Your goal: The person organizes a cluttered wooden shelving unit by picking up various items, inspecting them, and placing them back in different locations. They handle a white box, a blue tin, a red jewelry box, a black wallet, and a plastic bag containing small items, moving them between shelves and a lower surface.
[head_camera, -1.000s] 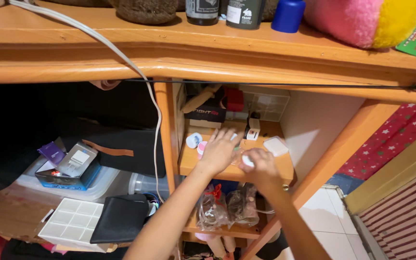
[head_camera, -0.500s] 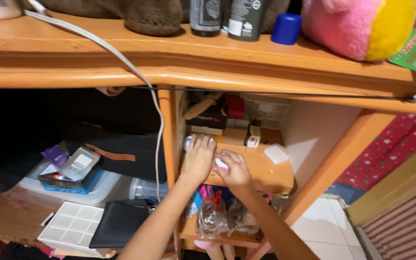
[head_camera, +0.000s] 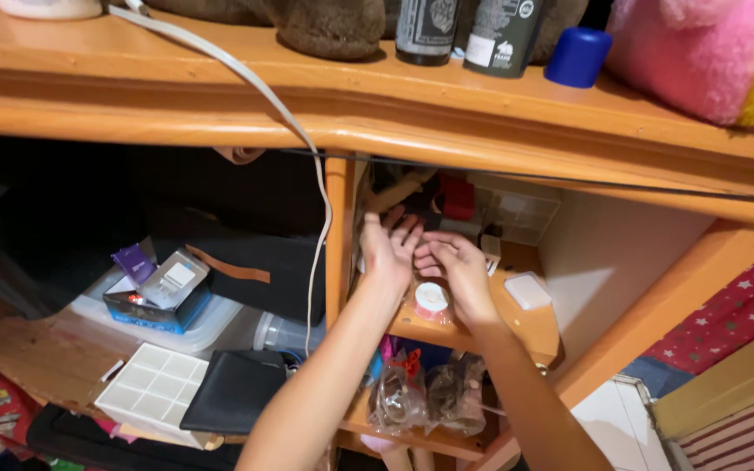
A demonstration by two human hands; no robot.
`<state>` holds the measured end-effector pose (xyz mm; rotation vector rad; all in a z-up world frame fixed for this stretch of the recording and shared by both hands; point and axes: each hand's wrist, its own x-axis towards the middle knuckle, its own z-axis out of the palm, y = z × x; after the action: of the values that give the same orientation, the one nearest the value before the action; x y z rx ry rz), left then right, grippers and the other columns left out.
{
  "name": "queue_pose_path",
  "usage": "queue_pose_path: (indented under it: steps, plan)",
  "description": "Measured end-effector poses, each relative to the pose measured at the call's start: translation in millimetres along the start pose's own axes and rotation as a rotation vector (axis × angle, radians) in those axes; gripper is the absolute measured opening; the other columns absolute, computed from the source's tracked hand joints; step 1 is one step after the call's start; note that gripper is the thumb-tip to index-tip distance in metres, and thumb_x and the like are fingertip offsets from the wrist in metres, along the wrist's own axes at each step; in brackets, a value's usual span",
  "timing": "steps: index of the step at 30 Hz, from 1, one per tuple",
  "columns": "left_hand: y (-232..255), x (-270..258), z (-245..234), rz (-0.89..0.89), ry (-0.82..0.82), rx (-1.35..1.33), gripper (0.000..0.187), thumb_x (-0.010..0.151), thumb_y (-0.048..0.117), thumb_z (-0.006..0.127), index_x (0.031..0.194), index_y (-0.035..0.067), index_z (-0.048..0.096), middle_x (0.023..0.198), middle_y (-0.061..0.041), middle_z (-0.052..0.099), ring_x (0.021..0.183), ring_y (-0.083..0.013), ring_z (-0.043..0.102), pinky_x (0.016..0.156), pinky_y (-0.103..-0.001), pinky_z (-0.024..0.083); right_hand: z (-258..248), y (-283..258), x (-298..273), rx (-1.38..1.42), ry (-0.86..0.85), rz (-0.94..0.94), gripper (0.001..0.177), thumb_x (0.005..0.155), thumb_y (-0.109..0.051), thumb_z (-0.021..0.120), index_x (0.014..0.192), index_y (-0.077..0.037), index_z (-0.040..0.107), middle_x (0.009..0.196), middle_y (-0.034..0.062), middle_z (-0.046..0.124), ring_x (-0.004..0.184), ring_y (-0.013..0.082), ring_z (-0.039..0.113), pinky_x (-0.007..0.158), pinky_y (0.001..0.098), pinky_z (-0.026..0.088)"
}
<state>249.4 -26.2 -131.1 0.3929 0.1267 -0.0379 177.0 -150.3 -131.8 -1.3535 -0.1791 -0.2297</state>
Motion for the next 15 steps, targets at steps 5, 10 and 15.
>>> queue_pose_path:
  steps: [5,10,15]
  plan:
    - [-14.5,19.5,-15.5,-0.029,0.057,0.129,0.048,0.106,0.036,0.046,0.124,-0.009,0.050,0.112,-0.023,0.062,0.096,-0.0295,0.064,0.087,-0.040,0.057,10.8,-6.8,-9.7,0.147,0.026,0.066,0.034,0.103,-0.016,0.056,0.128,0.005,0.058,0.108,0.0170,0.069,0.094,0.0212,0.070,0.081,0.0349,0.059]
    - [-23.8,-49.4,-21.6,0.263,-0.151,0.623,0.033,0.097,0.015,0.062,0.121,-0.003,0.048,0.095,-0.015,0.065,0.078,-0.0190,0.062,0.070,-0.032,0.054,-1.4,-22.1,-6.5,0.361,-0.012,0.246,0.049,0.104,-0.039,0.045,0.129,0.002,0.055,0.117,0.0186,0.070,0.100,0.0242,0.072,0.084,0.0388,0.059]
    - [-1.1,-119.0,-10.9,0.205,-0.428,1.266,0.036,0.092,0.019,0.066,0.121,0.002,0.053,0.092,-0.011,0.068,0.079,-0.0178,0.067,0.071,-0.030,0.058,-10.2,-13.1,-10.7,0.530,-0.084,0.306,0.042,0.098,-0.037,0.053,0.121,-0.002,0.059,0.110,0.0138,0.071,0.090,0.0257,0.070,0.077,0.0421,0.060]
